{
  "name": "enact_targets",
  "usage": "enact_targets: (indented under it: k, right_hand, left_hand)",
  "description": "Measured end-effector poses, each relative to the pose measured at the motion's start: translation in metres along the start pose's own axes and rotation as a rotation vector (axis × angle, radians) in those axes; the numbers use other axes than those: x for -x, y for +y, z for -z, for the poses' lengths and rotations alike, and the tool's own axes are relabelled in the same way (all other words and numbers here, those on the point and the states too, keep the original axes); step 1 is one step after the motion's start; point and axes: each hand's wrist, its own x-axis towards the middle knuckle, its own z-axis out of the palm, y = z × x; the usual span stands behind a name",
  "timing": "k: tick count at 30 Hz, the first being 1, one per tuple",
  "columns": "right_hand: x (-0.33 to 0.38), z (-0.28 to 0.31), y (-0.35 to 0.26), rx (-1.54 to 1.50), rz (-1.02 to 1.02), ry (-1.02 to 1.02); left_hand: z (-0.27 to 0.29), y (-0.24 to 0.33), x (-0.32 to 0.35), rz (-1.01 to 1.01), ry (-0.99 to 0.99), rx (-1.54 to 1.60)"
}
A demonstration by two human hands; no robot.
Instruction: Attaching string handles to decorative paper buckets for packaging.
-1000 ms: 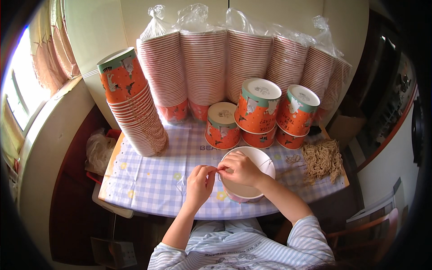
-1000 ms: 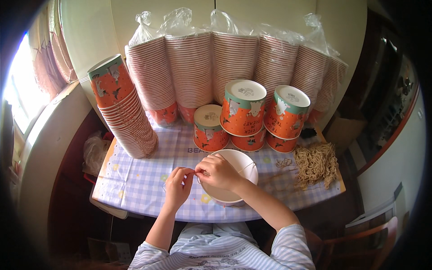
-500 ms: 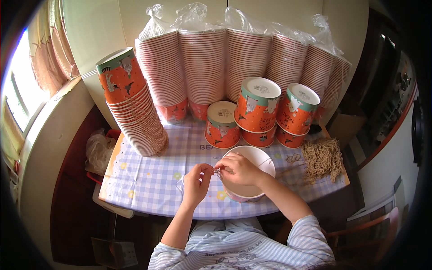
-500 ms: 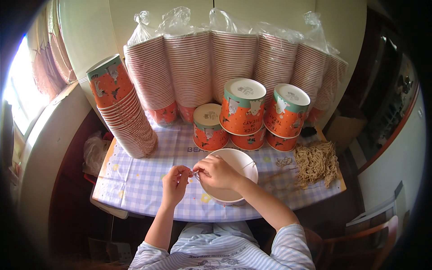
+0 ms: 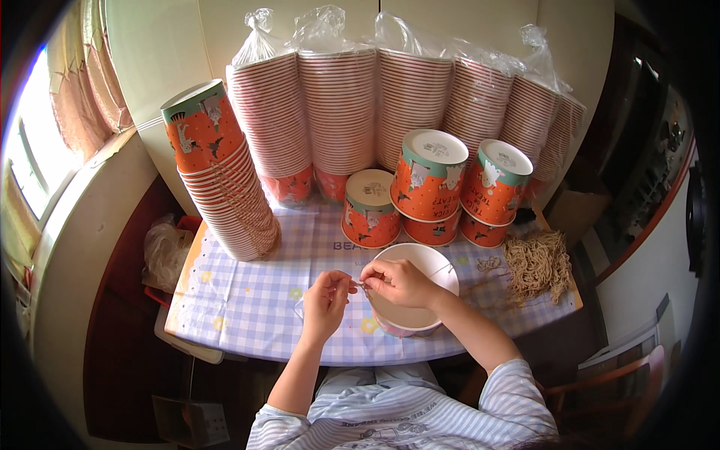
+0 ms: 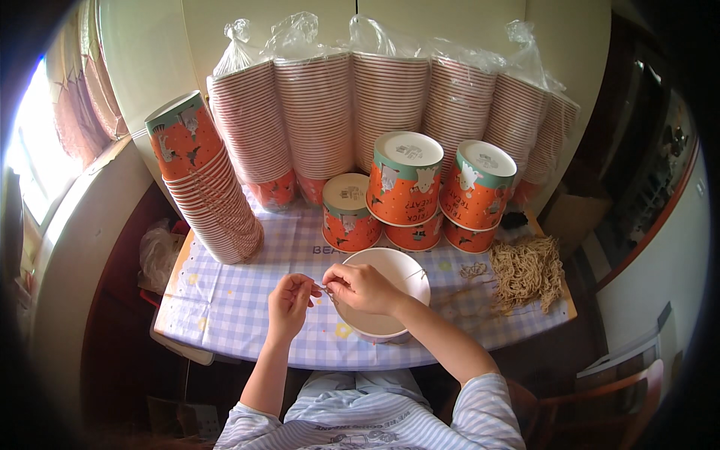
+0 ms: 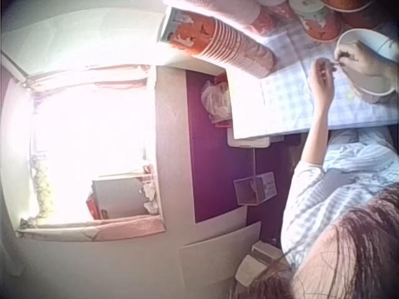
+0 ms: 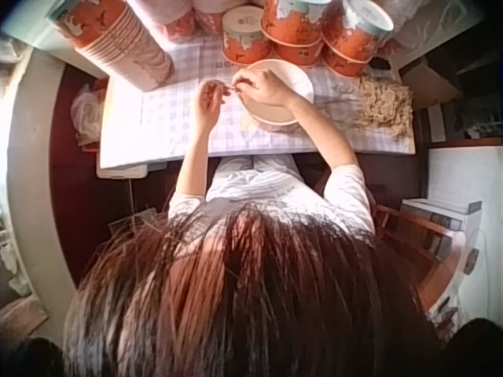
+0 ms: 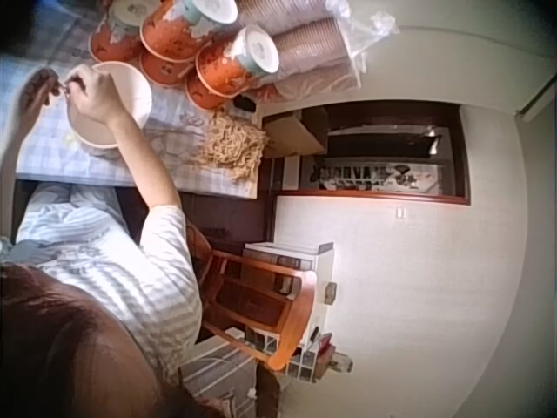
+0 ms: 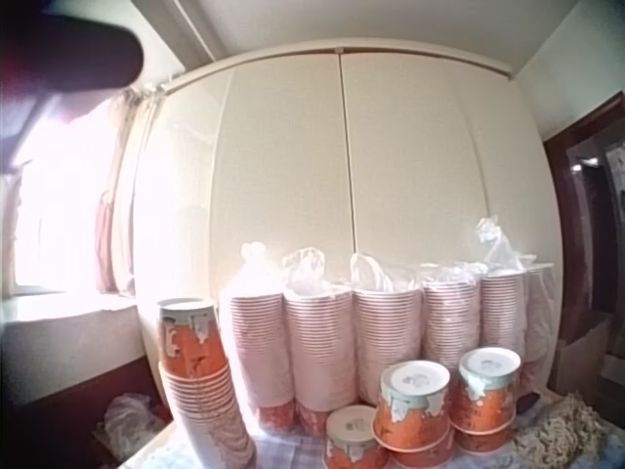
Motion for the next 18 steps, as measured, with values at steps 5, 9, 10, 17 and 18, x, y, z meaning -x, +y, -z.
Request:
enact_targets:
  k: [5, 9, 10, 17, 18]
  right_hand:
    - [-0.001, 0.000, -0.001, -0.014, 0.008, 0.025]
    - [0.000, 0.000, -0.003, -0.080, -0.051, 0.036]
    - [-0.001, 0.001, -0.003, -0.122, -0.097, 0.018]
    - [-0.001, 0.008, -0.001, -0.322, -0.265, -0.076]
    - [-0.001, 0.008, -0.001, -0.322, -0.265, -0.076]
  left_hand:
    - [-0.001, -0.004, 0.000, -0.004, -0.004, 0.007]
    - [0.000, -0.005, -0.003, -0.060, 0.006, -0.076]
    - [-0.002, 0.002, -0.005, -0.129, 0.010, -0.173]
    - [-0.008, 0.028, -0.012, -0.229, -0.034, -0.338]
    - [-0.008, 0.027, -0.012, -0.229, -0.034, -0.338]
